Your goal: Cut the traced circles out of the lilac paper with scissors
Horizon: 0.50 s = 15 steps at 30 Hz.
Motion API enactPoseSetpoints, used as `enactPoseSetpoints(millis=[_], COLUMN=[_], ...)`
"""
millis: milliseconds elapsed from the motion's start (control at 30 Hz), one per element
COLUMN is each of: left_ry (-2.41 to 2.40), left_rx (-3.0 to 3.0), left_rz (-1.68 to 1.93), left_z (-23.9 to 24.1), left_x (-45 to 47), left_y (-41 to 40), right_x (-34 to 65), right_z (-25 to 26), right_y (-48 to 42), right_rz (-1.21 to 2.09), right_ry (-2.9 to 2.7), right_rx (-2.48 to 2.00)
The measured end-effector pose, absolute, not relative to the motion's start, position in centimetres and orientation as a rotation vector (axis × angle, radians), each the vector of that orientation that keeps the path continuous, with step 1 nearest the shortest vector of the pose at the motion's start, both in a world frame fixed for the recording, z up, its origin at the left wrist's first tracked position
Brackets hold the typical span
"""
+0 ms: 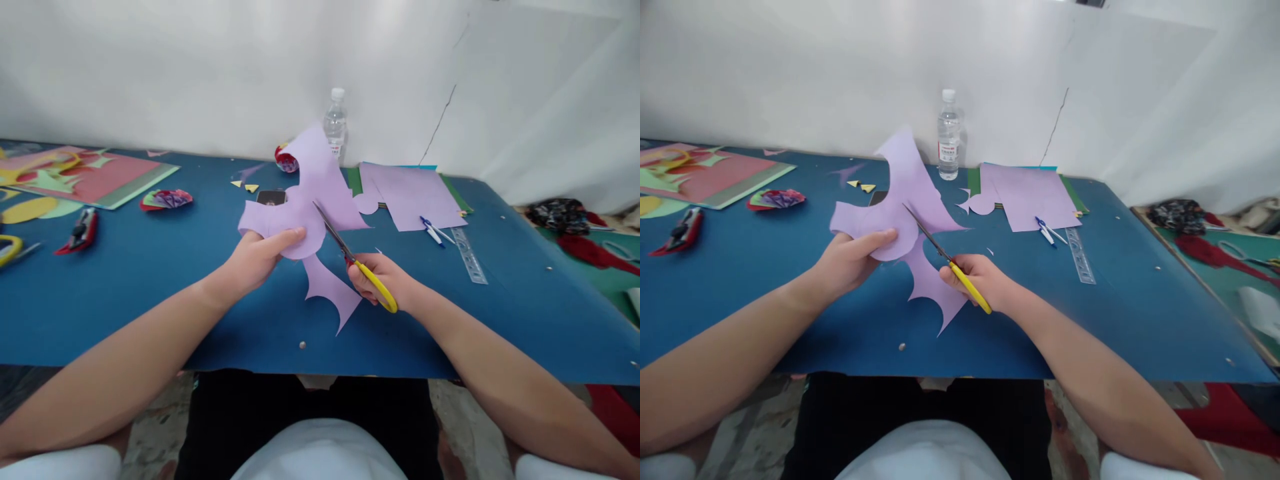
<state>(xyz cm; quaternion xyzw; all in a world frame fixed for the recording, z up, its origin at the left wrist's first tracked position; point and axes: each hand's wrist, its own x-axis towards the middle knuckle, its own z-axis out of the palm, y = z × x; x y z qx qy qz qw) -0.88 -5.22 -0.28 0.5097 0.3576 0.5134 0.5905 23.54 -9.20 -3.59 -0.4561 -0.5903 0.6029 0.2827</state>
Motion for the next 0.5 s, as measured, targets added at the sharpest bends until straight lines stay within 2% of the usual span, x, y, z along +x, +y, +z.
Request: enactPoseSetpoints(millis=[500], left_ry=[0.796], left_rx=[1.332], left_rz=[1.258], left_z=[-0.3], left_x=[-1.1], left_y=[-5.3], right_x=[23.1], right_z=[-2.4], right_y=[-9.4], right_rz=[1.522], right_ry=[-1.603], right_rx=[-1.291])
